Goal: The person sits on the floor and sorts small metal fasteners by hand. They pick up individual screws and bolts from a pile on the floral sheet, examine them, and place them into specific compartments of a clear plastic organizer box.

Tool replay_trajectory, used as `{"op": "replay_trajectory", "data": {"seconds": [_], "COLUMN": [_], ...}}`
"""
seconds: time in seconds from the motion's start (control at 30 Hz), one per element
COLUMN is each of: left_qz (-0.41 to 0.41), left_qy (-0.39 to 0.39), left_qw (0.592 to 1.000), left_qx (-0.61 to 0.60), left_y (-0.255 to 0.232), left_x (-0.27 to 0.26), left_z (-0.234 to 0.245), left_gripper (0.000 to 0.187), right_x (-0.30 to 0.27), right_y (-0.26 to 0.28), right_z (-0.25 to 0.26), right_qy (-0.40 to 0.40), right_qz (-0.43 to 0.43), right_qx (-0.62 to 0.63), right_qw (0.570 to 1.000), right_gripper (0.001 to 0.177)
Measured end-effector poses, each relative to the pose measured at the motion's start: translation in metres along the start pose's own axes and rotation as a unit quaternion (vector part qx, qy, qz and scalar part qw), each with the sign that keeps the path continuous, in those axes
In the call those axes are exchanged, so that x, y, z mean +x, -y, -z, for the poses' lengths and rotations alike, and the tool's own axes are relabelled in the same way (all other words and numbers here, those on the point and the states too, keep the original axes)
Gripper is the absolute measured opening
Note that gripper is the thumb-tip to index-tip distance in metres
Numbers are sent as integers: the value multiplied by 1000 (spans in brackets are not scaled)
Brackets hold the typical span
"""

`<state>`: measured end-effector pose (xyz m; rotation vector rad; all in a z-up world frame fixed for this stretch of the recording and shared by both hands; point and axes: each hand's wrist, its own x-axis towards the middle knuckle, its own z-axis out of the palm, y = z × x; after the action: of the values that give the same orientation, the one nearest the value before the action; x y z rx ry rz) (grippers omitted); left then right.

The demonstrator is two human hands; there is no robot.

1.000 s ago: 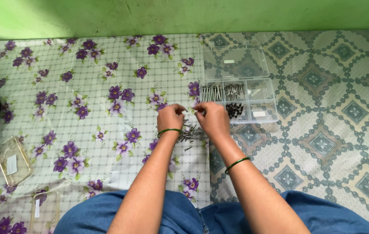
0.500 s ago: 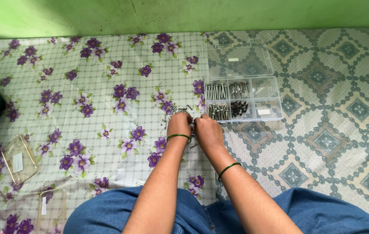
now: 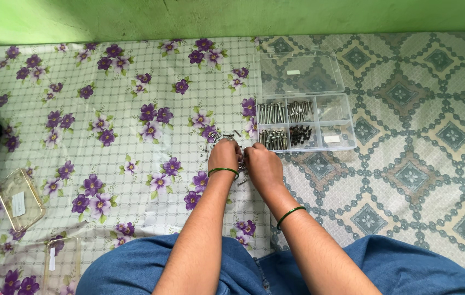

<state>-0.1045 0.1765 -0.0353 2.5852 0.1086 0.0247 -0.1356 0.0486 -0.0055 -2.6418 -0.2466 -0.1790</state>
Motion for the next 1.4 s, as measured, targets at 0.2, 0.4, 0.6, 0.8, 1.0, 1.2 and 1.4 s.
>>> {"op": "replay_trajectory", "data": {"seconds": [0.2,0.4,0.6,0.8,1.0,1.2,1.4], "left_qz": [61,148,188,124,77,75,80], "left_qy": [-17,-13,28,23,17,32,26], "left_qw": [996,961,897,904,917,896,857], "left_qx": [-68,-233,-399,-408,-392,-437,-508], "left_y": [-7,-7,-30,-65,-98,-115,-121], "left_x": [3,23,22,9,1,-6,0], "left_z": [10,-9,-21,-25,-34,-41,-38], "left_gripper": [8,13,20,15,13,13,14], "right_x": [-1,5,2,-6,-6,-7,5], "right_y": [4,0,-20,-42,-67,-81,-89], "right_z": [8,10,19,61,97,107,103], "right_qy": [-73,-100,-92,-66,-55,-58,-70], "right_qz": [-42,-131,-178,-172,-125,-147,-134], "right_qx": [130,315,425,391,343,345,360], "right_qw": [988,935,883,902,929,925,921], "right_gripper": [22,21,23,31,28,26,27]}}
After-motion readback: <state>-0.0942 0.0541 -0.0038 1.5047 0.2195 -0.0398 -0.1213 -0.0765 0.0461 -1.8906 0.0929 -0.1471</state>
